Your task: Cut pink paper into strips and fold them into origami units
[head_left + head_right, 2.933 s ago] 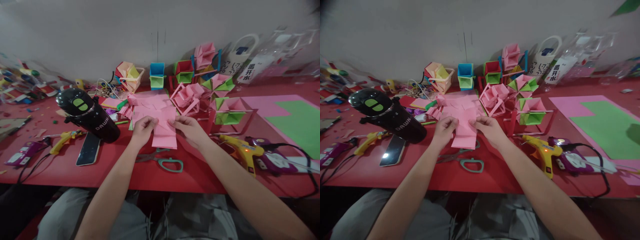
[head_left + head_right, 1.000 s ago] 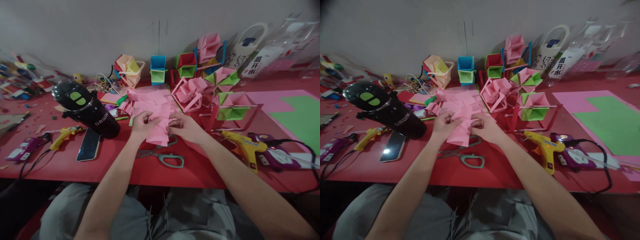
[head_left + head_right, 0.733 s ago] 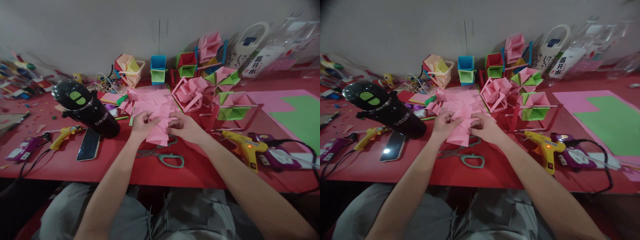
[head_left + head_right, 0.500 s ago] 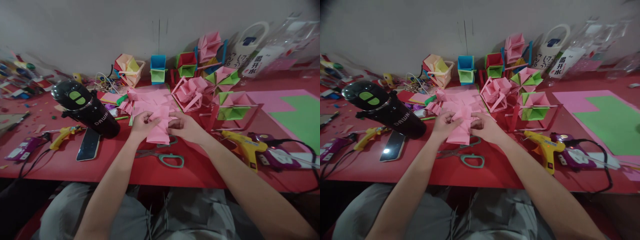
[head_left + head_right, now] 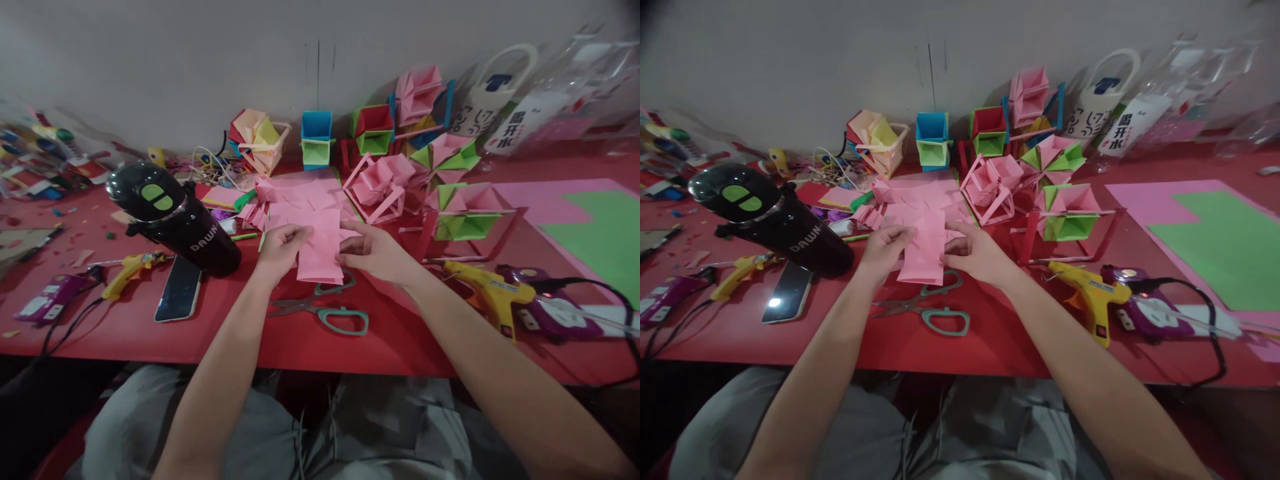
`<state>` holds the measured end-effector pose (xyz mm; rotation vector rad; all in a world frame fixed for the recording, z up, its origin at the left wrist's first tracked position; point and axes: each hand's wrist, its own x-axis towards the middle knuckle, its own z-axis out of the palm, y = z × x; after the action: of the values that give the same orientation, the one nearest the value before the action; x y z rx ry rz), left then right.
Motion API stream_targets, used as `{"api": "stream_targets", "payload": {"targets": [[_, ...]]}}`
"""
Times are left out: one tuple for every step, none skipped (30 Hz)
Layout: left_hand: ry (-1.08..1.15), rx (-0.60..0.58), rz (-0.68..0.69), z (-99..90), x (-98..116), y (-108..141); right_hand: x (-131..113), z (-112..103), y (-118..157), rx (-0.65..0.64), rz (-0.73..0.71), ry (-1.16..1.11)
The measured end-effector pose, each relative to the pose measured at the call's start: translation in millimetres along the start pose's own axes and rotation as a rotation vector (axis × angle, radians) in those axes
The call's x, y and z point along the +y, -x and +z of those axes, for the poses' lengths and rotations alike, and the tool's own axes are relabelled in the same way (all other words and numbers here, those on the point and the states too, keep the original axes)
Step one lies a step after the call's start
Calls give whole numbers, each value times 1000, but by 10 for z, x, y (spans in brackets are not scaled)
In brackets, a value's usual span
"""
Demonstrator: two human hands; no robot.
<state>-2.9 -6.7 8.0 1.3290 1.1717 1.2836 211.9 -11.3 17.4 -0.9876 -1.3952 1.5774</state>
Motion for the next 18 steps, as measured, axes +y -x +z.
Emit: {"api": "stream_targets", "payload": {"targets": [[0, 7, -4, -8, -10, -2, 1, 2, -1, 4, 0, -2], [-2, 13, -3, -13, -21, -3, 2, 5, -2, 7, -2, -3], [-3, 21, 3, -16, -30, -4, 4, 8, -4, 7, -5, -3], [-2, 30, 14, -17, -37, -3, 5, 13, -4, 9, -9, 0], [0, 40, 26, -14, -41, -2, 5, 17, -5, 11, -14, 4], [-2, 49, 37, -10, -42, 0, 5, 21, -5, 13, -18, 11], [-4, 60, 43, -3, -41, 2, 6, 24, -6, 15, -22, 19], [-5, 71, 45, 4, -38, 4, 6, 26, -6, 18, -26, 27], [-4, 81, 43, 11, -34, 5, 9, 28, -8, 20, -30, 31], [-3, 89, 41, 18, -31, 6, 12, 28, -10, 21, -32, 32], [-1, 96, 40, 24, -28, 5, 17, 28, -12, 21, -32, 29], [2, 102, 41, 28, -26, 3, 22, 28, -15, 22, -29, 23], [3, 108, 47, 30, -24, 0, 25, 29, -17, 27, -24, 14], [2, 115, 58, 31, -24, -3, 27, 32, -17, 35, -15, 4], [-3, 122, 74, 31, -23, -5, 25, 38, -16, 47, -3, -11], [-10, 128, 93, 31, -21, -5, 19, 47, -12, 62, 11, -35], [-21, 130, 112, 33, -17, -2, 9, 60, -6, 78, 26, -70], [-34, 126, 128, 39, -12, 4, -5, 78, 2, 84, 43, -111]]}}
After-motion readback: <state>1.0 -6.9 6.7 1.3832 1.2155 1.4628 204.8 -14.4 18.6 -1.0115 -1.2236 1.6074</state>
